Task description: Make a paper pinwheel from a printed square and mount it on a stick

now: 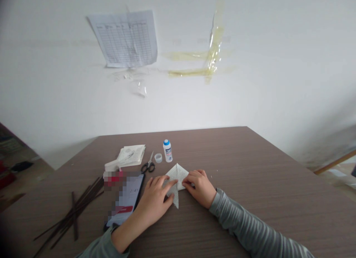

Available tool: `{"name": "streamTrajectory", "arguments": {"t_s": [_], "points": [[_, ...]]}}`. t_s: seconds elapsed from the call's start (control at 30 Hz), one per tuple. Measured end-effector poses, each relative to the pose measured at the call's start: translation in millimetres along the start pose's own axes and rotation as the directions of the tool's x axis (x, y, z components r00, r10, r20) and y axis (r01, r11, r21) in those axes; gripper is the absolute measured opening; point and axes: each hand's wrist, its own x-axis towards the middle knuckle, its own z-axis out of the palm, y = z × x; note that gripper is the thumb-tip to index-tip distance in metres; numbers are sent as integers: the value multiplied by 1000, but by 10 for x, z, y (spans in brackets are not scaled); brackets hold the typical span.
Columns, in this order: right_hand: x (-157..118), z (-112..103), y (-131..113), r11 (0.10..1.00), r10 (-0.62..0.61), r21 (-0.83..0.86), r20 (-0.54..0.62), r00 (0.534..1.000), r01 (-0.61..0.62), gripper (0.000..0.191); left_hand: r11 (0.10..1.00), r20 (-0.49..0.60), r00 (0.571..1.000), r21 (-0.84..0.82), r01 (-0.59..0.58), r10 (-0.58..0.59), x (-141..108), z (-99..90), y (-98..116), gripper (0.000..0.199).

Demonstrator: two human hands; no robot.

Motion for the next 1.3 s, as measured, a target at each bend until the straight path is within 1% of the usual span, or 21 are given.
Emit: {"name": "streamTrajectory", "arguments": {"t_s": [0.13,0.2,0.27,0.37,0.47,0.6,0.77,0.9,1.13,1.23,1.3], "points": [[-1,4,-13,1000,28,-5,12,1000,-28,20,1000,26,1000,9,14,-14,7,-4,23,56],[-6,17,-3,1000,13,-2,1,1000,-13,20,1000,33,999,17,9,-10,6,-11,32,57],[-11,31,14,1000,-17,5,-13,1000,17,22,1000,27,1000,21,4,-5,3,-6,30,57],[-17,41,33,999,-35,15,-23,999,35,26,1000,-11,1000,17,1,-1,2,22,11,58],[-19,29,30,1000,-17,16,-1,1000,17,22,1000,-29,1000,21,-10,10,2,37,1,58],[-19,9,17,1000,-4,10,15,1000,4,13,1000,4,1000,16,1,-1,5,0,31,56],[-11,32,36,999,-22,30,-35,999,24,19,999,30,998,11,54,-54,8,-50,77,57],[-9,51,58,998,-24,50,-54,998,27,19,998,43,997,19,66,-67,7,-57,91,56],[-21,70,94,998,-37,56,-63,997,41,15,998,43,997,7,64,-64,26,-34,79,61],[-24,80,106,998,-38,50,-61,997,41,11,999,26,998,1,53,-53,30,-6,62,60],[-25,83,110,998,-41,46,-60,997,43,9,999,36,998,3,51,-51,30,1,57,59]]}}
